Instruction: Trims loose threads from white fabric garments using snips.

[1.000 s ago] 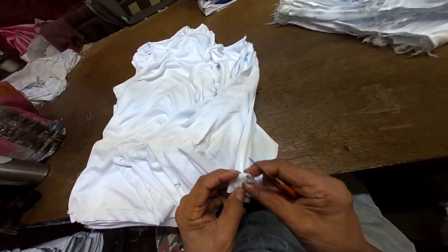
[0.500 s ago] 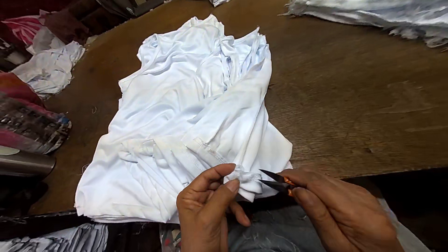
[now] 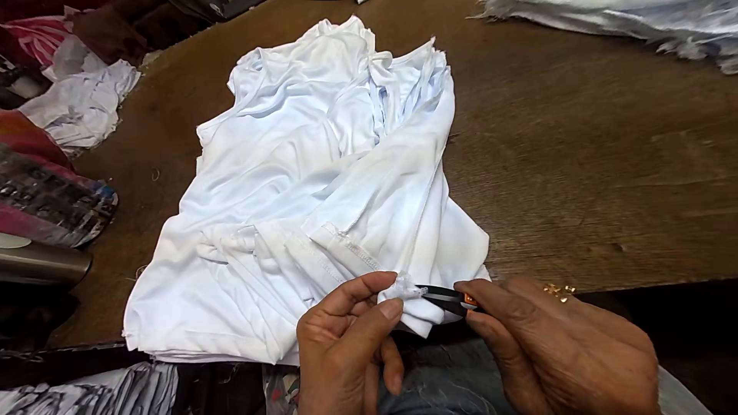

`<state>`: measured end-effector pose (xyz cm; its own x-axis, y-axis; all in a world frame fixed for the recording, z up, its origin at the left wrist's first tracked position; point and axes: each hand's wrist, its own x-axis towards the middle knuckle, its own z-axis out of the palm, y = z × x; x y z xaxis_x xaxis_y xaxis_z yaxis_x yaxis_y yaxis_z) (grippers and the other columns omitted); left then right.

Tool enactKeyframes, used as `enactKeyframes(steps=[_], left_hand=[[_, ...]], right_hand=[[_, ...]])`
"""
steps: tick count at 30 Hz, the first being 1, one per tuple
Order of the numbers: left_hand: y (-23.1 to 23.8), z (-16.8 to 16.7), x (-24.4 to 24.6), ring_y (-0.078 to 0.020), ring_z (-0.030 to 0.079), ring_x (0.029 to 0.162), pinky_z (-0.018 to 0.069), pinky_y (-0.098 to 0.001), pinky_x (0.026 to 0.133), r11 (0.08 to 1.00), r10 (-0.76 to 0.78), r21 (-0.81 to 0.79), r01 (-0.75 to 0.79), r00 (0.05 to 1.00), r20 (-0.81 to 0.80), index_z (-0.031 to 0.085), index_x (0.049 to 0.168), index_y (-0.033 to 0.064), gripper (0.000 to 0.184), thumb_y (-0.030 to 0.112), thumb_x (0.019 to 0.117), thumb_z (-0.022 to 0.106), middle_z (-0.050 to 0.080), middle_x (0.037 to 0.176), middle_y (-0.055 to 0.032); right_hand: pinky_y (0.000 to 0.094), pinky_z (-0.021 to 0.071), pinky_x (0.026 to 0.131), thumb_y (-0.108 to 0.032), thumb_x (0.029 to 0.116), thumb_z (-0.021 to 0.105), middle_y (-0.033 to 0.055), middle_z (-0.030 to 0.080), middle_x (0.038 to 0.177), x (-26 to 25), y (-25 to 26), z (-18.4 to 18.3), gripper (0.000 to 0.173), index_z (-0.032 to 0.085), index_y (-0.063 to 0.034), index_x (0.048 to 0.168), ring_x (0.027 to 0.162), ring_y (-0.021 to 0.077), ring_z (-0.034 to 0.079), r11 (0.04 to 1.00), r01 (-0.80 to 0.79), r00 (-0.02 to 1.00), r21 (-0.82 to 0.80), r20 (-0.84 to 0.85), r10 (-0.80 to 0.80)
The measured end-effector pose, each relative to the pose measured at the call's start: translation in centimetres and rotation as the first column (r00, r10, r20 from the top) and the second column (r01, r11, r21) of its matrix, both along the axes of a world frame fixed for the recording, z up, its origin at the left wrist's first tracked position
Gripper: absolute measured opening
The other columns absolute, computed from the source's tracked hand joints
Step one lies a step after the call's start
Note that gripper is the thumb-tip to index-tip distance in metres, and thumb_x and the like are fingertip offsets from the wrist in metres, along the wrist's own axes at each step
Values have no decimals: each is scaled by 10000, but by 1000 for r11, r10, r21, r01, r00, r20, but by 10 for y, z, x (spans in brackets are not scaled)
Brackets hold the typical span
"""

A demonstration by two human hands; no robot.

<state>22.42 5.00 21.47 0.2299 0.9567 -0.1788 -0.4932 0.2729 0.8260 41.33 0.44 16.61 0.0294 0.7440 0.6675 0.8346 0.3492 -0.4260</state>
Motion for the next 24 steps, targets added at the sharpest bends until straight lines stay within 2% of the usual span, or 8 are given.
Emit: enactKeyframes(steps=[4, 8, 11, 18, 24], left_hand=[[-2, -1, 2, -68, 540, 447, 453, -185, 382, 1000, 17, 22, -16, 999, -50, 720, 1140, -70, 236, -61, 907, 682, 698, 838, -226], [-4, -2, 5, -94, 579, 463, 498, -219, 388, 994, 34, 108, -23, 994, -108, 680, 1153, -81, 250, -76, 903, 685, 703, 875, -231], [-7, -5, 6, -122, 605, 483, 521, -241, 396, 983, 24, 183, 5, 987, -156, 627, 1177, -79, 285, -75, 900, 691, 702, 891, -225], [-8, -7, 8, -134, 626, 497, 530, -249, 387, 960, 52, 280, 15, 972, -229, 593, 1193, -46, 323, -83, 890, 698, 708, 917, -204], [-7, -9, 7, -134, 618, 498, 520, -241, 386, 956, 46, 293, 29, 968, -246, 588, 1203, -44, 340, -86, 886, 702, 707, 921, -205]], right_hand=[[335, 403, 528, -335, 1098, 431, 78, 592, 720, -1, 4, -4, 392, 686, -42, 1037, 625, 190, 556, 999, 20, 1000, 49, 22, -21], [330, 442, 556, -368, 1101, 400, 84, 629, 783, 4, 2, -7, 428, 671, -37, 1109, 671, 182, 588, 1000, -9, 1000, 5, 12, 9], [337, 434, 545, -368, 1100, 400, 93, 621, 792, 5, 1, -7, 445, 670, -21, 1164, 659, 187, 573, 1000, 7, 1000, -3, 19, -7], [322, 418, 542, -351, 1103, 401, 76, 605, 777, 3, 6, -7, 427, 674, -24, 1135, 653, 173, 559, 999, -21, 1000, 27, -2, 21], [314, 431, 551, -350, 1100, 397, 67, 612, 780, 7, 2, -9, 419, 673, -36, 1135, 666, 162, 569, 999, -34, 999, 3, -24, 34]])
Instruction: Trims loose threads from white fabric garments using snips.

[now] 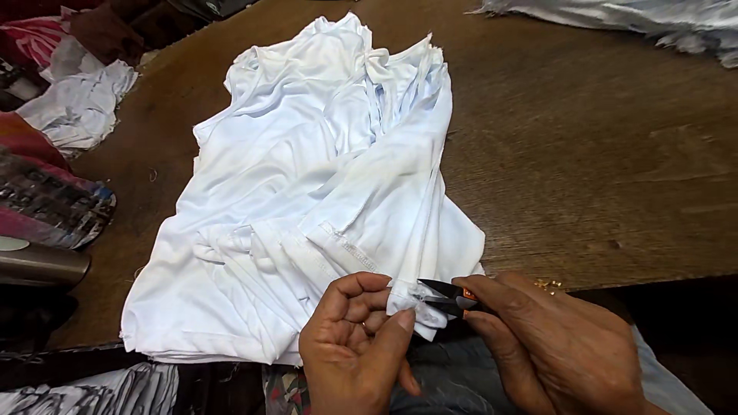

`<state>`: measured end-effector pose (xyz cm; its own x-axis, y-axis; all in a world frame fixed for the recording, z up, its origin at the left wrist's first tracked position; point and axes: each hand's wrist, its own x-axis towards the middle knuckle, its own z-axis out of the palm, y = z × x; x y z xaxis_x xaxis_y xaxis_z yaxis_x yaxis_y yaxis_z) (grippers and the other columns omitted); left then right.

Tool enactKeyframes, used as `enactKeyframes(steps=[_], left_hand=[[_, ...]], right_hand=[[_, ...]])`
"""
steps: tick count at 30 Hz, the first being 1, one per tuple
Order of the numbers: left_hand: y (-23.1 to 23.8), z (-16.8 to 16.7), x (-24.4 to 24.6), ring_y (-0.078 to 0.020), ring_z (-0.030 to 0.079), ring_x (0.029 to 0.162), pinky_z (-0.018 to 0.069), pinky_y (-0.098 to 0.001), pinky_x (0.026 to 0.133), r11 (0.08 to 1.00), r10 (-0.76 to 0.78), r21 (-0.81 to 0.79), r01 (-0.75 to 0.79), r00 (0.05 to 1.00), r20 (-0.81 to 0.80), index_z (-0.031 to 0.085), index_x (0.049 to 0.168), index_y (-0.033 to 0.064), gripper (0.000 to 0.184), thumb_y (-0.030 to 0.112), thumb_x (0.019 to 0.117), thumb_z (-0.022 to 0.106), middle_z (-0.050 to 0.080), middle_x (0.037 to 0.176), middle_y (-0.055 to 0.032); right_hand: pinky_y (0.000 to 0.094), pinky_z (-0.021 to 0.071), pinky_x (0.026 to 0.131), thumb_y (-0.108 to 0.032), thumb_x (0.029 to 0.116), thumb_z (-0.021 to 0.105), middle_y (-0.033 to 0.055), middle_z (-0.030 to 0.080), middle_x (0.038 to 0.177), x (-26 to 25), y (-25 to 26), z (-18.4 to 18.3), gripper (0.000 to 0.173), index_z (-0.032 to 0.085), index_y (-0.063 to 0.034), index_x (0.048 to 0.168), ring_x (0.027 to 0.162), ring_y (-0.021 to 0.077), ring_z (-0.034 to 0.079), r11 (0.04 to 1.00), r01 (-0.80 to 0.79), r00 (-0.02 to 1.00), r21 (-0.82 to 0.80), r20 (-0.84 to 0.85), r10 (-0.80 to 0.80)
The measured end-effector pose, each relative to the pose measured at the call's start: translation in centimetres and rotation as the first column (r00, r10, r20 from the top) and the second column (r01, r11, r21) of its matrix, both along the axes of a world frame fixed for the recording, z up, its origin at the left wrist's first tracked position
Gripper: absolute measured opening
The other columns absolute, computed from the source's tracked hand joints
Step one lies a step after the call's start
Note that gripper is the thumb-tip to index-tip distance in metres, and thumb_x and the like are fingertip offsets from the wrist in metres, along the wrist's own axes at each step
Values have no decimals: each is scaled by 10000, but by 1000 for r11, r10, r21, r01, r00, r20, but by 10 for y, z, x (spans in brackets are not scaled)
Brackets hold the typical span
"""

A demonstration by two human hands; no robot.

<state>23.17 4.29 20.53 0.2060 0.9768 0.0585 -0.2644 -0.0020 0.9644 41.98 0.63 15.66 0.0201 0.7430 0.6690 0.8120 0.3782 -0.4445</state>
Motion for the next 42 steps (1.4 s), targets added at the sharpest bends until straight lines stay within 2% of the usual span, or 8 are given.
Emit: enactKeyframes(steps=[16, 21, 24, 27, 30, 34, 37, 42], left_hand=[[-1, -2, 4, -132, 633, 515, 508, -224, 398, 1000, 25, 13, -25, 998, -50, 524, 1245, -34, 442, -127, 849, 697, 722, 906, -196], [-6, 0, 6, -163, 713, 658, 590, -246, 557, 982, 72, 186, -33, 976, -205, 498, 1321, -40, 538, -123, 839, 724, 760, 926, -157], [-9, 0, 9, -157, 732, 745, 618, -261, 654, 967, 21, 249, 45, 966, -258, 437, 1411, -56, 617, -113, 864, 717, 766, 938, -128], [-9, -3, 11, -161, 735, 746, 627, -273, 654, 949, 33, 309, 60, 957, -288, 424, 1422, -44, 616, -113, 873, 695, 767, 935, -110], [-4, -1, 6, -163, 724, 702, 621, -269, 592, 946, 57, 324, 28, 966, -251, 513, 1311, 19, 453, -94, 901, 670, 750, 939, -111], [8, -2, -8, -181, 693, 628, 635, -297, 531, 933, 85, 359, 1, 971, -225, 744, 1016, -20, 117, -23, 968, 638, 708, 1004, -148], [17, 5, -13, -225, 704, 622, 658, -347, 532, 930, 180, 362, -62, 936, -303, 744, 1028, -17, 183, -21, 989, 566, 685, 1057, -153], [31, 21, -11, -193, 715, 750, 668, -321, 633, 877, 330, 443, -186, 903, -276, 711, 1176, 18, 381, 16, 808, 811, 664, 1134, -84]], right_hand=[[250, 442, 570, -301, 1091, 470, 20, 609, 757, -2, 8, -6, 334, 690, -65, 1005, 671, 92, 569, 995, -78, 982, 55, -167, 86], [128, 406, 545, -429, 1094, 442, -97, 580, 777, 8, -3, -1, 357, 703, -186, 1116, 614, -44, 478, 907, -419, 556, -28, -798, 232], [81, 369, 551, -471, 952, 712, -121, 549, 782, 4, -2, -4, 330, 639, -184, 1098, 640, -86, 452, 926, -374, 685, -43, -687, 245], [121, 493, 608, -324, 966, 716, -65, 628, 818, -4, 1, -6, 221, 652, -120, 1023, 700, -35, 573, 966, -258, 826, -12, -522, 214], [154, 487, 620, -255, 1031, 567, -24, 606, 785, 2, -1, -5, 194, 646, -98, 950, 710, 3, 579, 919, -394, 822, -16, -453, 345], [323, 474, 576, -198, 1051, 485, 104, 605, 739, 14, -17, 1, 260, 615, -33, 898, 658, 176, 592, 604, -786, 579, -133, -502, 642], [436, 423, 512, -220, 1014, 507, 121, 574, 699, 20, -31, 0, 289, 586, -50, 794, 619, 267, 582, 684, -634, 774, -362, -306, 555], [253, 469, 483, -277, 891, 606, -85, 629, 756, 45, -18, -1, 226, 702, -203, 1082, 595, 12, 551, 950, -75, 985, -304, -169, 24]])
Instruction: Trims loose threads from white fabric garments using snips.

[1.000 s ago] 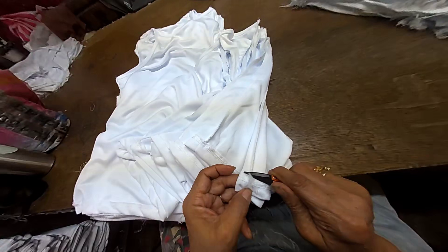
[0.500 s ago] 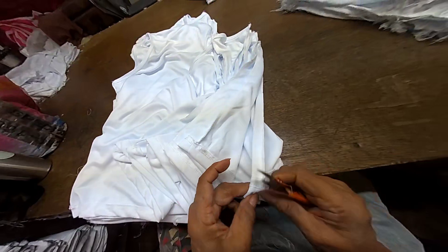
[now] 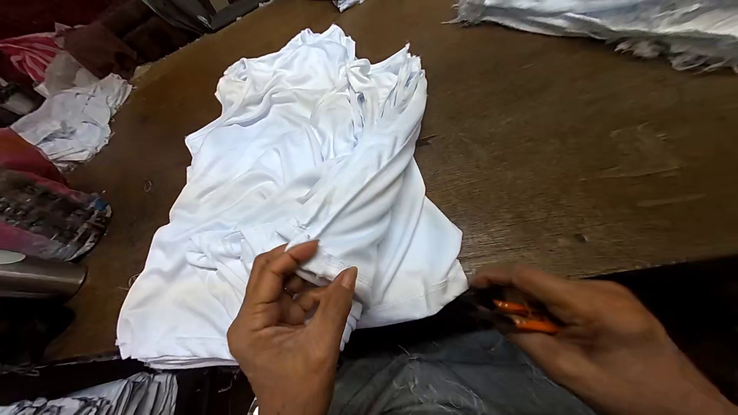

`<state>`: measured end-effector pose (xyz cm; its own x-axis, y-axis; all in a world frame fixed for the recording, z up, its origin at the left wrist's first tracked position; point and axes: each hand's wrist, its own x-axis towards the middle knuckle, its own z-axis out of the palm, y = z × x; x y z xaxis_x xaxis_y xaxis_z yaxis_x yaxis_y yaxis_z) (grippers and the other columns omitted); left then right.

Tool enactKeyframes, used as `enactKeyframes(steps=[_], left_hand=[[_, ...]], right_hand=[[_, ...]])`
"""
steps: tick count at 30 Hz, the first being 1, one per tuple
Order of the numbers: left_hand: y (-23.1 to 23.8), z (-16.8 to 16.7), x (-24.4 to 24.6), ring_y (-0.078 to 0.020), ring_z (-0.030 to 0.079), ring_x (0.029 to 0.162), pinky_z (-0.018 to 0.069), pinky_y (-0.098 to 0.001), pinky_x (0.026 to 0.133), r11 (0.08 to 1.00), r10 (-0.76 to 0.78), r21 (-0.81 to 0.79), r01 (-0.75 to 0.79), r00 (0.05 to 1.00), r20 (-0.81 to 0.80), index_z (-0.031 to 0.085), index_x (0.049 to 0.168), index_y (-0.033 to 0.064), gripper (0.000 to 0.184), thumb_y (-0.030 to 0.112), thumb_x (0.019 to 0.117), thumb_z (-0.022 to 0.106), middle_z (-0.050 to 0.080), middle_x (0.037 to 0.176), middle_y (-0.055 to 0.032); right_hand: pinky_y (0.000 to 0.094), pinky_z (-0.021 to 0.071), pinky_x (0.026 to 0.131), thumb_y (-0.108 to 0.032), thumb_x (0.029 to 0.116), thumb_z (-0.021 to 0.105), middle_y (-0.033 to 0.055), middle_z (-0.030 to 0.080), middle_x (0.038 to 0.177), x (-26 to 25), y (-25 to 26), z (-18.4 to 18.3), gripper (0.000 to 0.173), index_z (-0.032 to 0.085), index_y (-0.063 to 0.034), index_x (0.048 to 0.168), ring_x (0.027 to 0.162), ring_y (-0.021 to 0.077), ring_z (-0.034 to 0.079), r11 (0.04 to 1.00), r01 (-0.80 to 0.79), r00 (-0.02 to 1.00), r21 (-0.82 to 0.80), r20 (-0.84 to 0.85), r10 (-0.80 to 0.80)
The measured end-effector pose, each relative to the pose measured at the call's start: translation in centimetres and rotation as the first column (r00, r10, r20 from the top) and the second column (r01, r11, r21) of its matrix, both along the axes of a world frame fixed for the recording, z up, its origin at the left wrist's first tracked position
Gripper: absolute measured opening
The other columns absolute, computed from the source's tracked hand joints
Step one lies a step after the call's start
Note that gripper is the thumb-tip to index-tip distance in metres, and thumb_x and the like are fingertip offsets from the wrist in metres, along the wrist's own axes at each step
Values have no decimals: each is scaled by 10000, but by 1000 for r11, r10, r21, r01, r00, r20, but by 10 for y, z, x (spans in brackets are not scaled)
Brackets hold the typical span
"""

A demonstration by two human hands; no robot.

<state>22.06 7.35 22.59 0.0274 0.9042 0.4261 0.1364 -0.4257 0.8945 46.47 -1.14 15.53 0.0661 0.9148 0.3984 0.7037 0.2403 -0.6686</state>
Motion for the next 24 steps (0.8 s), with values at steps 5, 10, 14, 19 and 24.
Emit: enactKeyframes(steps=[5, 10, 14, 19, 24], left_hand=[[11, 2, 3, -147, 697, 948, 652, -267, 759, 977, 106, 198, -73, 981, -163, 681, 1183, -5, 357, -9, 835, 758, 601, 1235, -71], [-10, -24, 14, -284, 390, 1458, 455, -460, 1144, 938, 32, 319, 138, 879, -477, 685, 1231, 118, 385, 211, 862, 735, 386, 1563, -129], [-31, -41, 33, -372, 313, 1492, 281, -626, 1169, 908, 28, 335, 251, 762, -647, 739, 1157, 219, 413, 416, 802, 814, 513, 1511, -101], [-29, -42, 49, -166, 632, 983, 472, -353, 820, 858, -97, 374, 351, 827, -554, 759, 1013, 100, 186, 239, 931, 669, 713, 1050, -58], [-24, -32, 40, -83, 668, 685, 595, -233, 585, 953, -207, 175, 248, 953, -221, 638, 1043, 44, 158, 28, 890, 673, 696, 868, -31]], right_hand=[[346, 430, 438, -262, 843, 594, -39, 635, 767, -12, 17, 16, 275, 723, -137, 1050, 575, 119, 576, 996, 53, 974, 78, 217, -69], [221, 430, 495, -234, 931, 519, -109, 591, 729, -15, 17, 2, 172, 683, -184, 919, 603, -7, 530, 995, 18, 1000, 102, 17, -19], [199, 498, 576, -222, 977, 616, -21, 639, 783, 9, -7, 22, 136, 681, -104, 993, 660, 21, 575, 981, -183, 957, -69, -243, 162], [284, 481, 593, -181, 1006, 600, 112, 662, 815, 6, -21, 51, 178, 669, -19, 977, 702, 139, 608, 961, -275, 955, -39, -132, 267], [153, 474, 566, -158, 972, 657, -55, 630, 789, -14, -15, 47, 116, 657, -118, 1081, 647, -8, 554, 1000, -5, 882, -14, -471, -2]])
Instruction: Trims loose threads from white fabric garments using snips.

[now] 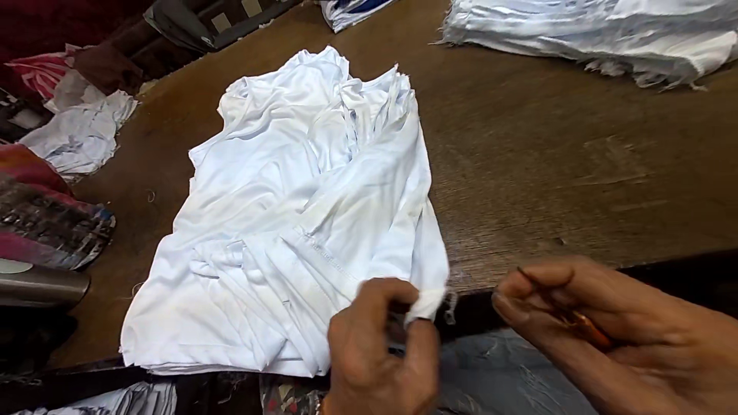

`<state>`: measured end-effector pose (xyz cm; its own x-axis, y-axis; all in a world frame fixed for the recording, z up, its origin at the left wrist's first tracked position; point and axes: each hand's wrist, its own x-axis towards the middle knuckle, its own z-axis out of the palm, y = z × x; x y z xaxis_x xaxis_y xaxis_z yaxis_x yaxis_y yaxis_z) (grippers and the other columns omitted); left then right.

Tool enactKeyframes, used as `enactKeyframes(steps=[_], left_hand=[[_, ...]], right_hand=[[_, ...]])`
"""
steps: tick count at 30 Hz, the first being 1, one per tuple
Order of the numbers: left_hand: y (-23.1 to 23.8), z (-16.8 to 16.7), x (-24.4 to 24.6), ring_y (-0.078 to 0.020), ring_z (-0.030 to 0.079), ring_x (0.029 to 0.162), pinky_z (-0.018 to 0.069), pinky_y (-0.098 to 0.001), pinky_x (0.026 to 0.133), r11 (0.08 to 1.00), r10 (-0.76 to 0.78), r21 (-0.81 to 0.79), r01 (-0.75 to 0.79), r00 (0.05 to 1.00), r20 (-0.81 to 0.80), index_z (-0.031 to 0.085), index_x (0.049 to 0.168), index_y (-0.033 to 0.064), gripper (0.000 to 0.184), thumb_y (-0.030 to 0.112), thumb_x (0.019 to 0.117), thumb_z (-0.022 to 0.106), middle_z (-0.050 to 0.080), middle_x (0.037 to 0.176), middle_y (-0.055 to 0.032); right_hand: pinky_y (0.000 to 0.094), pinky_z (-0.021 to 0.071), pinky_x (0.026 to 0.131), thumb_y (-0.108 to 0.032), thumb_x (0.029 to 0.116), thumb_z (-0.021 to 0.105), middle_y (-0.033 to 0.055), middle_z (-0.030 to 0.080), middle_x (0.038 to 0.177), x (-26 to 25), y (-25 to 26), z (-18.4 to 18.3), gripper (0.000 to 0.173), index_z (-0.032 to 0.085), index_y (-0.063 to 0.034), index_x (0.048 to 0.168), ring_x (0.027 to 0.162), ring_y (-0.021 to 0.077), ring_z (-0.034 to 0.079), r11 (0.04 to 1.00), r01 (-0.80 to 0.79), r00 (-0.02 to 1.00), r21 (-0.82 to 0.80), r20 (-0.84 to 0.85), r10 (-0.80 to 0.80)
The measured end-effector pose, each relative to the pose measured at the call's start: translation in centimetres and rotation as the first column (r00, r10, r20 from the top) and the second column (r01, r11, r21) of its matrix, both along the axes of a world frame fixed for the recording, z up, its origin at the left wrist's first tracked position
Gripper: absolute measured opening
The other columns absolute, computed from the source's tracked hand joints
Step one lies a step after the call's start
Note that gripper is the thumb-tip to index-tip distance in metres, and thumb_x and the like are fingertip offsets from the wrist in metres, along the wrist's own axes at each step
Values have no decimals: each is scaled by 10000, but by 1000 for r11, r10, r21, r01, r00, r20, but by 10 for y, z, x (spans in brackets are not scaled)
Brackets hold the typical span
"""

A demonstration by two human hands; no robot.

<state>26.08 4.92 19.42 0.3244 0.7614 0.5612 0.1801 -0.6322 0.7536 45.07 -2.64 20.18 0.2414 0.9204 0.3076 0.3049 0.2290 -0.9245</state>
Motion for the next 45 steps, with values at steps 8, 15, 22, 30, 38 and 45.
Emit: enactKeyframes(steps=[8, 15, 22, 30, 38, 45], left_hand=[[-4, 11, -36, -181, 686, 604, 629, -312, 500, 917, -33, -382, 118, 975, 221, 705, 1169, -24, 216, -26, 975, 609, 698, 1048, -147], [-8, 9, -26, -107, 685, 658, 596, -225, 550, 979, -24, -201, 45, 994, 105, 631, 1274, 1, 278, 21, 996, 629, 743, 976, -81], [-12, 9, -29, -137, 710, 651, 605, -247, 555, 952, 51, -305, 2, 985, 166, 498, 1292, -25, 374, -74, 939, 614, 756, 916, -104], [-12, 12, -32, -208, 726, 642, 618, -295, 534, 891, 78, -448, 76, 946, 316, 466, 1286, -27, 372, -97, 946, 602, 742, 907, -172], [-17, 12, -32, -211, 724, 655, 621, -299, 554, 875, 65, -475, 95, 949, 310, 419, 1324, -42, 426, -118, 940, 587, 739, 939, -181], [-18, 11, -31, -200, 725, 665, 615, -288, 554, 872, 47, -478, 108, 953, 300, 406, 1333, -41, 439, -121, 939, 584, 743, 938, -169]], right_hand=[[156, 418, 496, -124, 945, 687, -51, 611, 727, -28, 7, -25, 189, 674, -72, 1127, 578, 5, 514, 980, -154, 963, -127, -243, 120], [126, 446, 509, -282, 893, 789, -101, 598, 736, -44, 31, -19, 335, 692, -166, 1193, 588, -21, 516, 996, -83, 984, 43, -154, 89], [319, 499, 570, -134, 1022, 530, 101, 678, 802, -38, 13, -10, 192, 685, -37, 963, 690, 178, 640, 941, -314, 891, 130, 382, 244], [405, 534, 643, -476, 1076, 443, 174, 688, 936, -28, -7, -19, 528, 669, -7, 1164, 798, 263, 660, 987, -159, 887, -36, 434, 159], [339, 465, 562, -381, 1105, 391, 77, 626, 814, -23, 20, -43, 436, 683, -64, 1167, 694, 187, 599, 970, -37, 801, 242, 587, -116], [304, 449, 558, -349, 1099, 424, 62, 630, 797, -35, 32, -43, 402, 696, -53, 1113, 691, 161, 589, 939, -59, 812, 340, 563, -153]])
